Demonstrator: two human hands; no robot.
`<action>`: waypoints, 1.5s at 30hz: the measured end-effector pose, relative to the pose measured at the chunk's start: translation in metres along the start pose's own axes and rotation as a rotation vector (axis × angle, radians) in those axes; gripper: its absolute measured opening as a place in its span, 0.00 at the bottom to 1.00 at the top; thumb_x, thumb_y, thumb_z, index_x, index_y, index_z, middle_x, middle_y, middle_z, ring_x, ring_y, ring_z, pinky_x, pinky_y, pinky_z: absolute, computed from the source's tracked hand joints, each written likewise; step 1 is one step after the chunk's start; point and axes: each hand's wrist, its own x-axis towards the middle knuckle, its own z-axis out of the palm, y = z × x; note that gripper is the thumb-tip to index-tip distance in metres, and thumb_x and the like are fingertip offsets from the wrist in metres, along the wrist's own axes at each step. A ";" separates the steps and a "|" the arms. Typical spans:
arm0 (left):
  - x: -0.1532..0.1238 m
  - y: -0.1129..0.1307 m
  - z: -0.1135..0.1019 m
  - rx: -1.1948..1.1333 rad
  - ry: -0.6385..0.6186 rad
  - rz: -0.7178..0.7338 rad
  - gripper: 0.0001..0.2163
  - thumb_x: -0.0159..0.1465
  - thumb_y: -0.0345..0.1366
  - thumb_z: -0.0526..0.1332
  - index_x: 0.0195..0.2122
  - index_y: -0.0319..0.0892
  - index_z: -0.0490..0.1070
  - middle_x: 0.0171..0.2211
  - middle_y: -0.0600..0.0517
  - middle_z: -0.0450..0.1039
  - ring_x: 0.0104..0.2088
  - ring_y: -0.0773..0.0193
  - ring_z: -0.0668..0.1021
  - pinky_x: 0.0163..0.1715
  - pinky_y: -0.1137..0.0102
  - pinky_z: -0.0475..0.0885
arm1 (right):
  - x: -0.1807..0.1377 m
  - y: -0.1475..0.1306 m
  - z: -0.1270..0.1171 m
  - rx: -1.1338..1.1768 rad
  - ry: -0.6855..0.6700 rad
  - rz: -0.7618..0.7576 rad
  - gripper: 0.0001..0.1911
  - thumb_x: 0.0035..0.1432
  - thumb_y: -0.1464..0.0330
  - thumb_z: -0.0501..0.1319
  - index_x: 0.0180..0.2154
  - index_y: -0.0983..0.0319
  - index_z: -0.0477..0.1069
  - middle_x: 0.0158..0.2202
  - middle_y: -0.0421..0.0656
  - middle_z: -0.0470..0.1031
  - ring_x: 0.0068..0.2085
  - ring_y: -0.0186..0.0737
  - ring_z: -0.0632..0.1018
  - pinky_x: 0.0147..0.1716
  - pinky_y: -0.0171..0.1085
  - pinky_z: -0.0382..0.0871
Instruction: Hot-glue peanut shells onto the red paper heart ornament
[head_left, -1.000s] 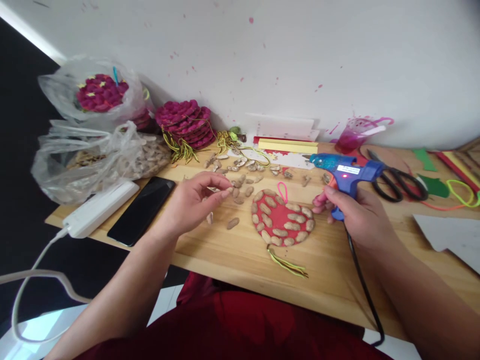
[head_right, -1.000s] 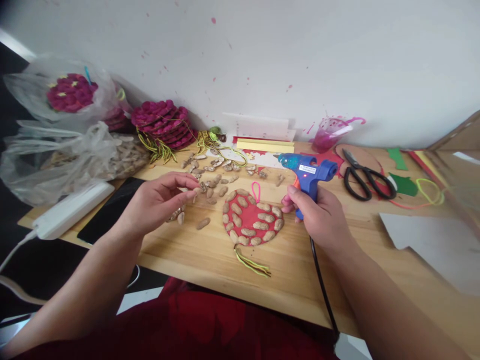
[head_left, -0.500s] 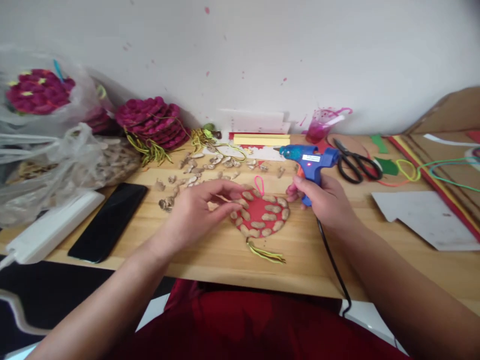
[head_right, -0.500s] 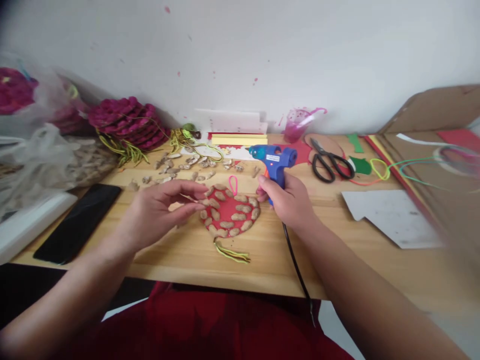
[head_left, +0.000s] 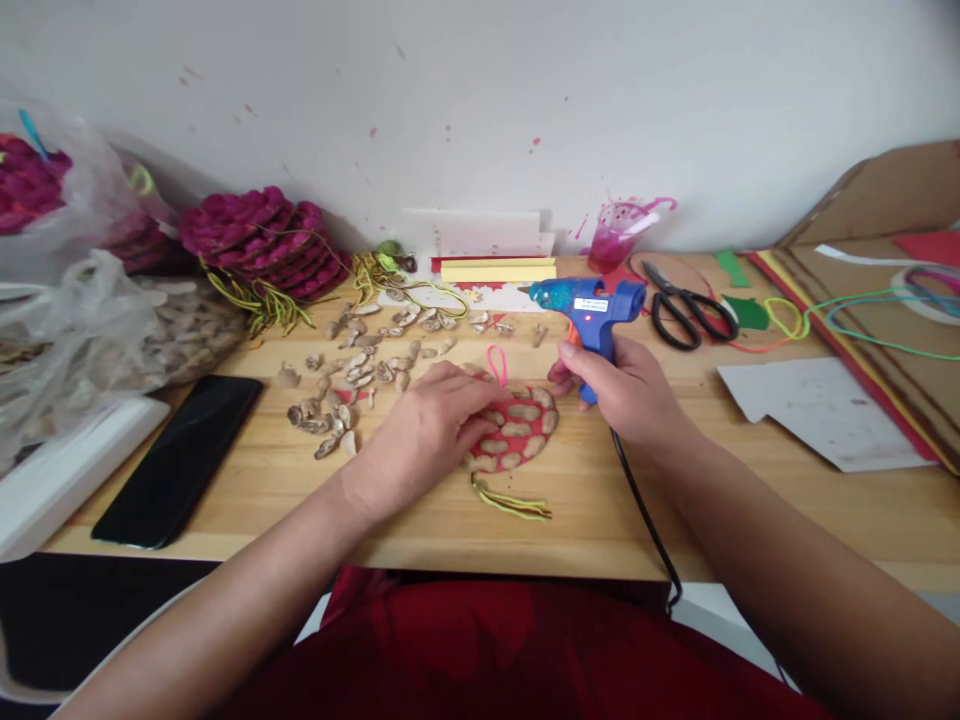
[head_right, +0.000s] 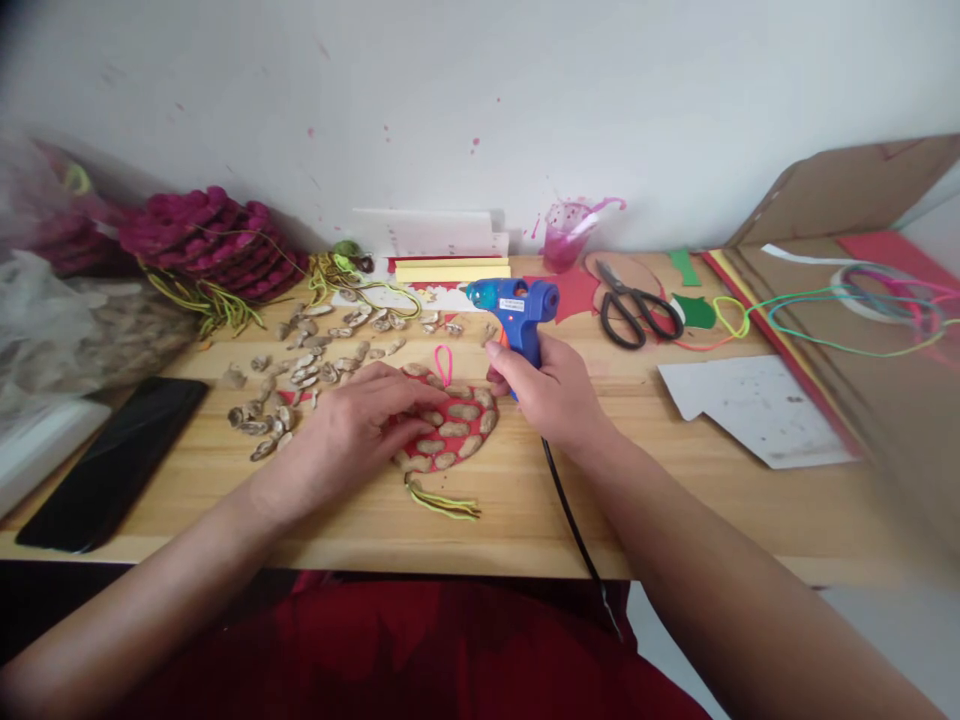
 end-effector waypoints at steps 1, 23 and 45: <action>-0.001 -0.002 0.000 -0.004 0.008 0.007 0.15 0.67 0.26 0.64 0.53 0.46 0.78 0.46 0.49 0.82 0.47 0.56 0.78 0.51 0.60 0.75 | 0.000 0.000 0.000 0.000 0.000 -0.006 0.14 0.60 0.56 0.64 0.31 0.61 0.74 0.30 0.43 0.80 0.29 0.39 0.82 0.20 0.31 0.66; -0.058 -0.048 -0.057 0.206 0.355 -0.333 0.10 0.67 0.45 0.66 0.33 0.46 0.79 0.31 0.53 0.79 0.34 0.60 0.77 0.36 0.64 0.69 | 0.004 0.004 0.001 0.038 0.040 0.010 0.15 0.57 0.54 0.67 0.28 0.59 0.75 0.29 0.44 0.81 0.29 0.43 0.82 0.19 0.33 0.67; -0.110 -0.072 -0.076 0.221 0.391 -0.441 0.12 0.70 0.41 0.60 0.47 0.46 0.82 0.43 0.47 0.83 0.45 0.56 0.80 0.49 0.61 0.73 | 0.010 0.014 -0.001 0.089 0.094 -0.003 0.14 0.55 0.56 0.71 0.27 0.59 0.79 0.31 0.48 0.80 0.30 0.46 0.82 0.18 0.35 0.65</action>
